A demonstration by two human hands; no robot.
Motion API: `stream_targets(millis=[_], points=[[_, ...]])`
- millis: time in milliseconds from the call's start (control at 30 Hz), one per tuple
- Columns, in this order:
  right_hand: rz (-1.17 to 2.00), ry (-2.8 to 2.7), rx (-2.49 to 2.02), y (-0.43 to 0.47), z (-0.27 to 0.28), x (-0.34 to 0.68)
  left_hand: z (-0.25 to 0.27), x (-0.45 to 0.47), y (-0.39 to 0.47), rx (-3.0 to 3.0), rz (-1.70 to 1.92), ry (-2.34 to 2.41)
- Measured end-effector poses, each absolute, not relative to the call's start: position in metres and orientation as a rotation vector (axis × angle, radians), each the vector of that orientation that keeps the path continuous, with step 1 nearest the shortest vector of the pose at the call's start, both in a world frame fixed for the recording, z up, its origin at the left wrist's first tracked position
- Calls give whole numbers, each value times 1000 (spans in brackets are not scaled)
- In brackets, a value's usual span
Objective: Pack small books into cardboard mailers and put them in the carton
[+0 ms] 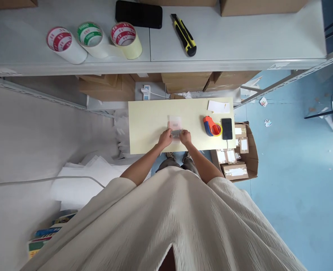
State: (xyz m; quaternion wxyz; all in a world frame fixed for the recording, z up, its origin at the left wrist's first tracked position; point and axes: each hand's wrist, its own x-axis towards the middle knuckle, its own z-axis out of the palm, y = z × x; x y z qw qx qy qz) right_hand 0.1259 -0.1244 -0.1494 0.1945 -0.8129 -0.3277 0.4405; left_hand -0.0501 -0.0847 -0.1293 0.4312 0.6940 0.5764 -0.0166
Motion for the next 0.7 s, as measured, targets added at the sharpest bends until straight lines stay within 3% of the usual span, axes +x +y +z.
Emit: stream_targets(millis=[333, 533, 700], points=[[1365, -503, -2006, -110, -134, 110, -103, -43, -89, 1648, -29, 1500], [1592, -586, -1756, -96, -130, 80, -106, -66, -85, 1389, 178, 1583], [1554, -742, -1889, -94, -148, 59, -122, -99, -76, 1278, 223, 1869]])
